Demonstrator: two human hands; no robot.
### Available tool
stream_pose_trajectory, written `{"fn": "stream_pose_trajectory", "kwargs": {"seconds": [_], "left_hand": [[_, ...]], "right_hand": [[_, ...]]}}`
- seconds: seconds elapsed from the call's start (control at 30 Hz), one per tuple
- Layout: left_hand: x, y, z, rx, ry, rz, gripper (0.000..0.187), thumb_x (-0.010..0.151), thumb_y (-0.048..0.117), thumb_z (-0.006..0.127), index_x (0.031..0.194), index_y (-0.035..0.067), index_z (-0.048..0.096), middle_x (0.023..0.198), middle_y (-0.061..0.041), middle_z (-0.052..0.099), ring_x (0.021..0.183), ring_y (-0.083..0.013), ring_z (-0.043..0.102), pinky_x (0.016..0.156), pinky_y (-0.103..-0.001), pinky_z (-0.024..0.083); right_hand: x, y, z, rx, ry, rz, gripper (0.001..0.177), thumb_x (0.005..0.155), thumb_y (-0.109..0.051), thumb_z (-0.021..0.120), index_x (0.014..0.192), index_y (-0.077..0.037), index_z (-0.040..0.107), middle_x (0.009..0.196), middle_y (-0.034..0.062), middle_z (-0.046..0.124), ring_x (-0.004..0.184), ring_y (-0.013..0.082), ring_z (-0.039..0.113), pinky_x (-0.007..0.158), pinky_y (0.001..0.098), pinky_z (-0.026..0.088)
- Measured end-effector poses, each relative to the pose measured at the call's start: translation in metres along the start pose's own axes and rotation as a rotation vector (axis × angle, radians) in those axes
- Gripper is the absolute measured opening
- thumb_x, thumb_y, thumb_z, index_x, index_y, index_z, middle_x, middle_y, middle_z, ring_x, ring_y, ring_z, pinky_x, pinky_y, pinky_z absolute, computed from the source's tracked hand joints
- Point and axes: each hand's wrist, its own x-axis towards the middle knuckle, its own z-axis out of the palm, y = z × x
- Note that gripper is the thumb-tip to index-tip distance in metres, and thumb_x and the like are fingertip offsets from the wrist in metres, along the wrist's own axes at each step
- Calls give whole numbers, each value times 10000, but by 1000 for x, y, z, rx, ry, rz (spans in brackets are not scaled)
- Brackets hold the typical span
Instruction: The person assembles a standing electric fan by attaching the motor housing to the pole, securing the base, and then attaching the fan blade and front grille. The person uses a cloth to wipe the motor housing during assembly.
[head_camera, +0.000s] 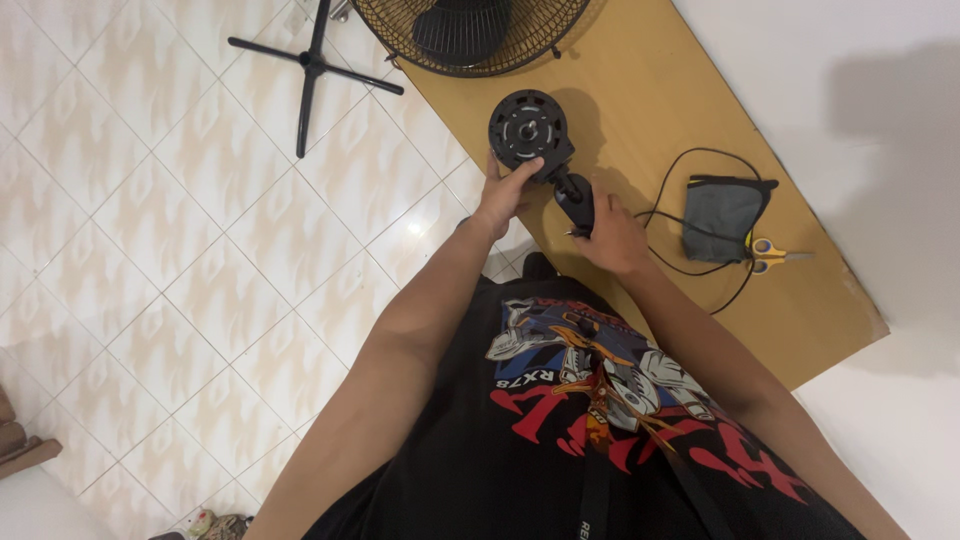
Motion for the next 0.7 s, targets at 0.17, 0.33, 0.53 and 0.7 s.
{"fn": "stream_pose_trajectory", "kwargs": {"seconds": [0.17,0.33,0.53,0.7], "left_hand": [[4,-4,-4,-54,-29,13,1277,689,461,829,1620,257,-22,1472,-170,511,1295,-342,572,1018,-610,428],[8,-7,-4,-40,-2,16,1322,701,469,859,1624,241,-58,1498,-165,476,1309,-343,567,1043,-623,415],[5,-12,-10,-70,-12,44,1268,694,448,846,1635,222,27,1484,-182,494,1300,-329,558,1039,-594,448],[8,-17,-17,-73,-12,21,1260,712,437,848,1632,197,21,1494,-210,501,1340,-347,552,1042,-577,443]], "right_hand": [[-2,6,6,10,48,-18,1019,783,-359,798,1604,-94,255,1257,251,574,1039,467,633,845,559,532],[-2,11,8,34,91,-5,933,777,-383,812,1529,-99,339,1284,251,570,1081,475,624,830,568,531],[-3,13,7,87,89,-35,954,794,-464,804,1547,-98,347,1300,264,573,1133,469,621,890,543,532],[-5,14,16,110,84,-10,895,858,-474,754,1562,-94,352,1327,256,565,1143,466,617,894,533,526]]}}
